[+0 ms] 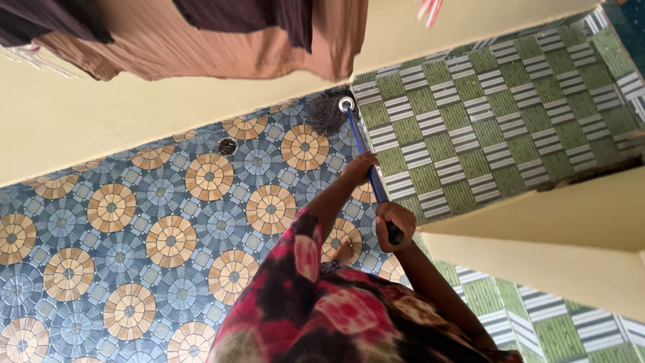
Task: The person mops a patterned tiled floor using a blue-handled mop. They move the mop back and forth across the floor, covering different areas of the room.
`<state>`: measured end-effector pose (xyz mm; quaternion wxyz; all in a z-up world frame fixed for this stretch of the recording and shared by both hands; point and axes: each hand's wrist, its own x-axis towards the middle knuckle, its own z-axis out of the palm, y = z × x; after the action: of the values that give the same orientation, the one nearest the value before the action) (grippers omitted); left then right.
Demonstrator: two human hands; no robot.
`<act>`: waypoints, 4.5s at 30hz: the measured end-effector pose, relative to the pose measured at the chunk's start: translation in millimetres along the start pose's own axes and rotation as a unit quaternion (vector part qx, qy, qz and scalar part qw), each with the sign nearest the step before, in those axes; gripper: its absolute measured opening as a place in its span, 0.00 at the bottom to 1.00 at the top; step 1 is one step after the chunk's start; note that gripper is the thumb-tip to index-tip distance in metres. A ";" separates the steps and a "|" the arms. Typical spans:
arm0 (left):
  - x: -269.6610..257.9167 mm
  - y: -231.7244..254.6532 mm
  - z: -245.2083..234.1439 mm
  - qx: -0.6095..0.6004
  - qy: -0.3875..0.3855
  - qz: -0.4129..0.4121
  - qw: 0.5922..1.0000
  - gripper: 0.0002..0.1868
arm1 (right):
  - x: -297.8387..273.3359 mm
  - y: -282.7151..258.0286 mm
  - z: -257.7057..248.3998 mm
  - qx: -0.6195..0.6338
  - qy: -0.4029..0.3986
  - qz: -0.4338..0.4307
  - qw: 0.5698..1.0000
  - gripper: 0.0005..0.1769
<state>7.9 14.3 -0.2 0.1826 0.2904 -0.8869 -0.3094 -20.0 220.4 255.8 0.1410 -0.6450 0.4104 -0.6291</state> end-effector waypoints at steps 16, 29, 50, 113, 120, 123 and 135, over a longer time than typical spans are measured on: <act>-248.8 189.2 29.9 -0.080 -0.117 -0.029 0.989 0.12 | -153.0 -265.8 1.4 -0.033 0.031 0.089 0.995 0.07; -380.8 347.8 -0.9 -0.164 -0.181 0.103 0.964 0.22 | -147.3 -454.9 -17.9 -0.151 -0.026 0.236 0.960 0.06; -319.5 268.0 35.0 -0.194 -0.112 0.162 0.961 0.29 | -85.9 -382.5 -20.1 0.000 -0.104 0.076 0.992 0.09; -310.2 -65.3 -174.0 0.062 0.148 -0.334 0.929 0.18 | 37.0 10.9 121.0 0.046 0.022 -0.144 0.988 0.10; -506.4 -119.9 -216.3 0.054 0.231 -0.428 0.872 0.10 | -46.8 -50.4 285.5 0.089 -0.108 -0.151 0.979 0.16; -574.2 -127.6 -237.0 0.066 0.280 -0.403 0.868 0.20 | -76.4 -87.6 336.7 0.179 -0.208 -0.099 0.956 0.11; -673.7 -96.3 -249.4 0.075 0.225 -0.469 0.850 0.23 | -119.7 -186.0 400.7 0.350 -0.447 -0.043 0.822 0.03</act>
<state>687.4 265.4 24.6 0.1883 0.7466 -0.6000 -0.2171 432.4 286.9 234.7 0.4980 -0.7799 0.0267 -0.3782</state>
